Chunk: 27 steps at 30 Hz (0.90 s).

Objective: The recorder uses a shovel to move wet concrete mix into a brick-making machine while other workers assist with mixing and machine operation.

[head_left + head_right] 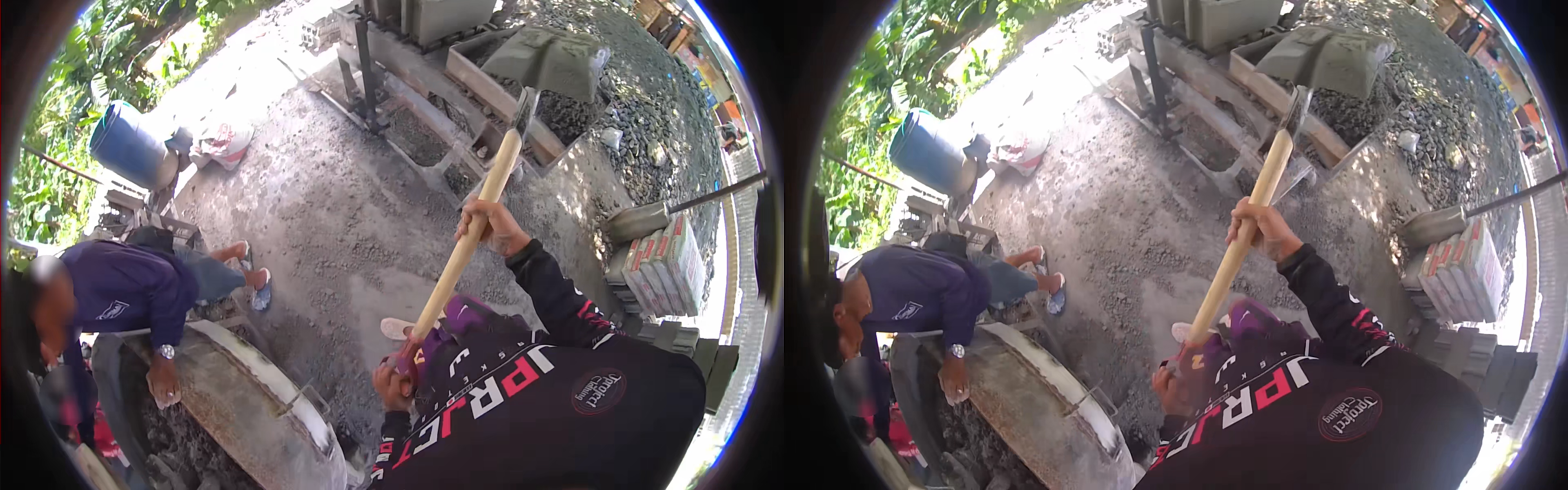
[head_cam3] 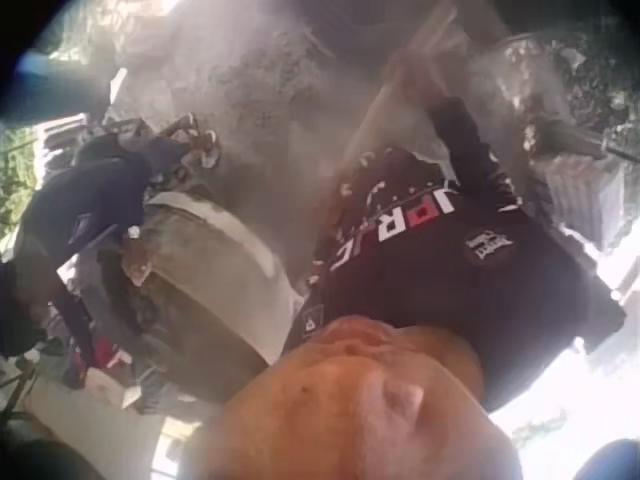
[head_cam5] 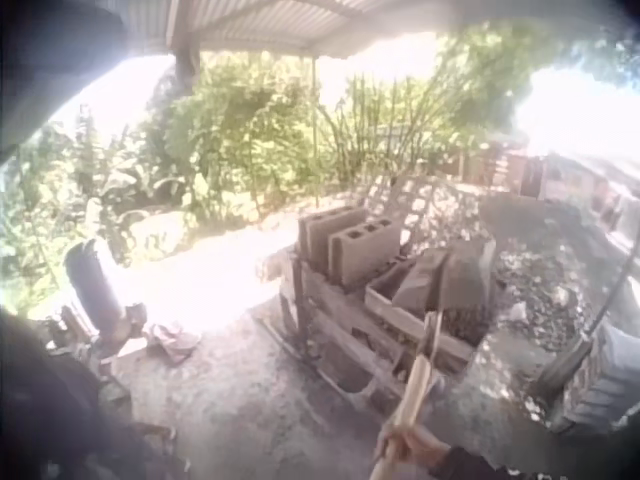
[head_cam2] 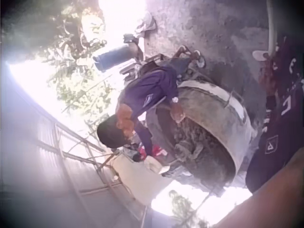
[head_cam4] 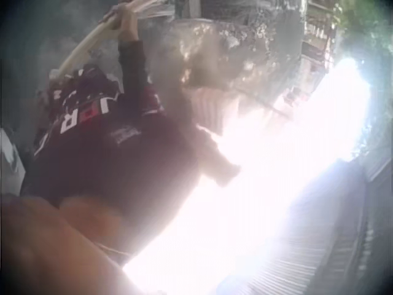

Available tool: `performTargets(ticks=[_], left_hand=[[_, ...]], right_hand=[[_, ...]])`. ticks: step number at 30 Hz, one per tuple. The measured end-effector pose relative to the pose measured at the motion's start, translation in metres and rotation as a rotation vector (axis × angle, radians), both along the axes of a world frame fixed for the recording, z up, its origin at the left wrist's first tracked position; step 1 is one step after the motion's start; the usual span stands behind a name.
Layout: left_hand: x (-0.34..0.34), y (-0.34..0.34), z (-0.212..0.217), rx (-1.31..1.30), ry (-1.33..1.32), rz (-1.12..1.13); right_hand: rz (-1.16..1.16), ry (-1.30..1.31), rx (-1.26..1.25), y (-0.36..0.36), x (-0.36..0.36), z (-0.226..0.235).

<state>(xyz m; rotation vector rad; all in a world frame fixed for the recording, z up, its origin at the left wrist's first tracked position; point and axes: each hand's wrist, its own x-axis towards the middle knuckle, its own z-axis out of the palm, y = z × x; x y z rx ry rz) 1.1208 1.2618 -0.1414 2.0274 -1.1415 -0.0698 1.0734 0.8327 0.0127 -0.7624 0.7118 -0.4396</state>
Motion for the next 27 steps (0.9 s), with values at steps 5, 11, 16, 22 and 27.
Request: performTargets(ticks=[5, 11, 16, 22, 27], left_hand=[[-0.047, 0.143, -0.052, 0.204, 0.546, 0.196], [-0.007, 0.08, 0.042, -0.155, 0.874, 0.556], [0.142, -0.093, 0.052, -0.265, 1.18, 0.858], [0.36, -0.414, 0.01, -0.103, 1.303, 0.801], [0.454, -0.648, 0.03, -0.426, 1.208, 0.491]], right_hand=[[0.376, 0.179, -0.05, 0.085, 0.129, -0.042], [0.146, 0.356, 0.287, 0.113, 0.267, -0.219], [0.111, 0.563, 0.417, -0.009, 0.312, -0.372], [-0.059, 0.59, 0.523, -0.251, 0.403, -0.484], [0.049, 0.422, 1.005, -0.425, 0.45, -0.533]])
